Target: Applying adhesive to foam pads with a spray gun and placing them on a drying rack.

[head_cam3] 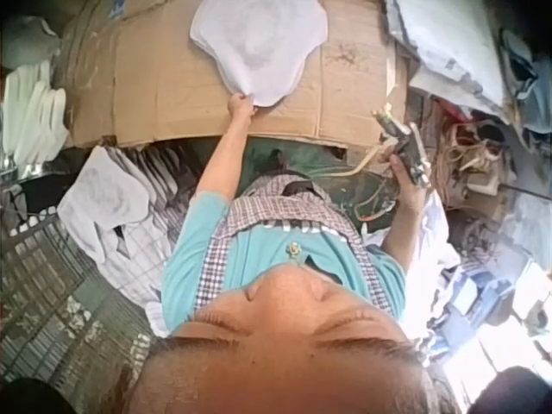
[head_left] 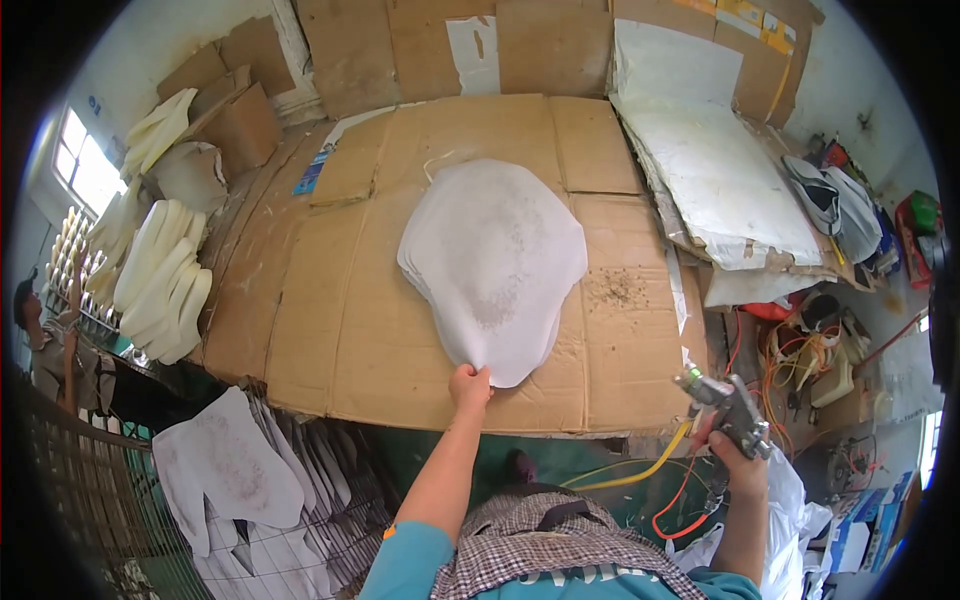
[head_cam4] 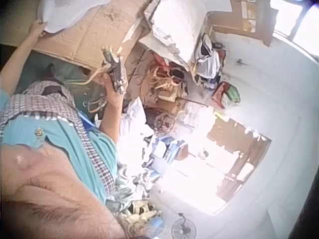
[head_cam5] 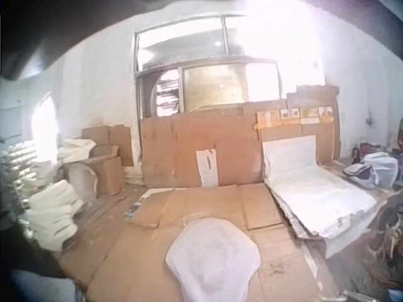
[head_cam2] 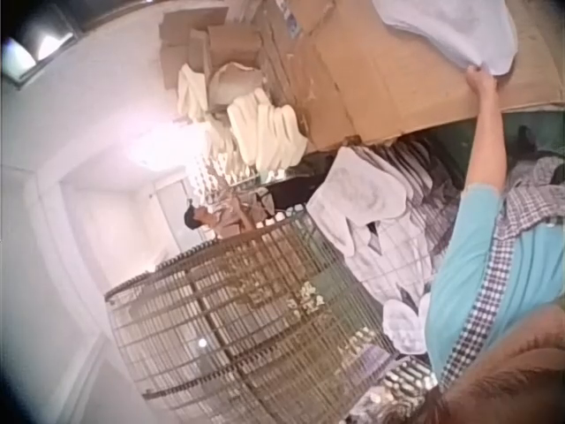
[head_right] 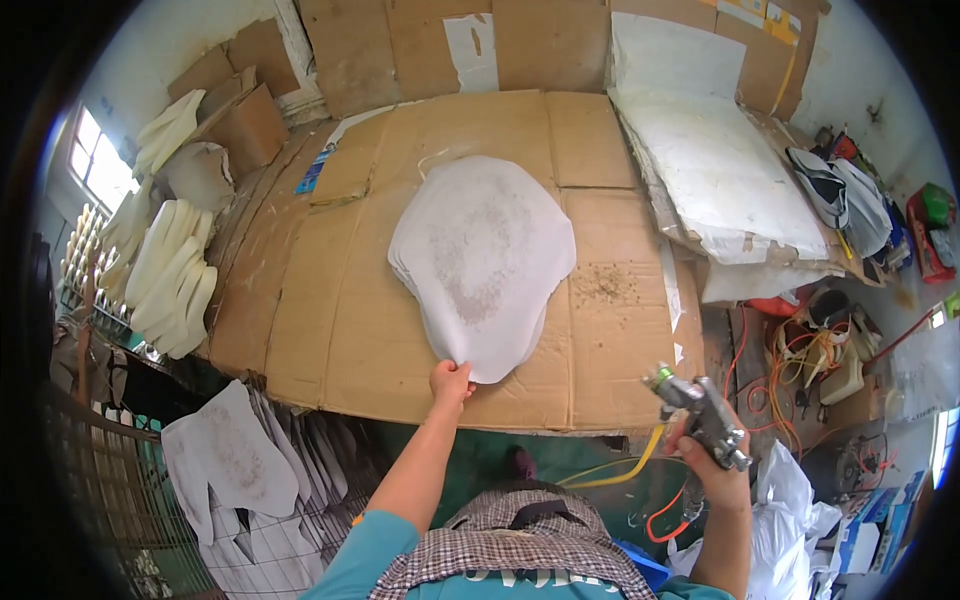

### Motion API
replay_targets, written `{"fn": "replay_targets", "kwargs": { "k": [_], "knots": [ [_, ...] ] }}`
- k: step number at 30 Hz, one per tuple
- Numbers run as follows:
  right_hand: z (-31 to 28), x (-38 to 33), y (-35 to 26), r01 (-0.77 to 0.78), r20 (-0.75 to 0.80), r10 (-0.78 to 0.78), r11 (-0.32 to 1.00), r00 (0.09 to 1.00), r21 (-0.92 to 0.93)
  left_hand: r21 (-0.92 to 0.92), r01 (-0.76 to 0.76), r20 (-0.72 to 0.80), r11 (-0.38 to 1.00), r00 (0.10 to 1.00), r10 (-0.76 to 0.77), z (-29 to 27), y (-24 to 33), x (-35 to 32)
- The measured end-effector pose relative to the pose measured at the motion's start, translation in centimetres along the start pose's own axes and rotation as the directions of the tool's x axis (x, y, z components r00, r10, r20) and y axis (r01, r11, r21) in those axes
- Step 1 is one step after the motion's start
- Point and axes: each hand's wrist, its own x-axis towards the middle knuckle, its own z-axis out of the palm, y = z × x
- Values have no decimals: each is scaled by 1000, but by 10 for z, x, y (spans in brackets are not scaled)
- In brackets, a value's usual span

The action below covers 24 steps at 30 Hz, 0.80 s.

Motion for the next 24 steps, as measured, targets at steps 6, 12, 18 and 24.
{"fn": "replay_targets", "kwargs": {
  "k": [6, 12, 18, 24],
  "knots": [
    [-11, -9, -10, -12, 127, 23, 997, 992, -81, -189, -14, -4, 982, 1000, 13, 3, 11, -9],
    [-2, 2, 2, 25, -127, -21, 999, 992, 27, -661, 244, 247, 710, 964, -101, -4, 29, -19],
    [-6, -6, -2, 55, -94, -55, 999, 994, -4, -962, 43, 160, 270, 890, 427, -80, 101, -62],
    [2, -20, -12, -36, 49, 37, 999, 998, -32, -809, -555, -197, 192, 565, 801, -205, 156, -121]
  ]
}}
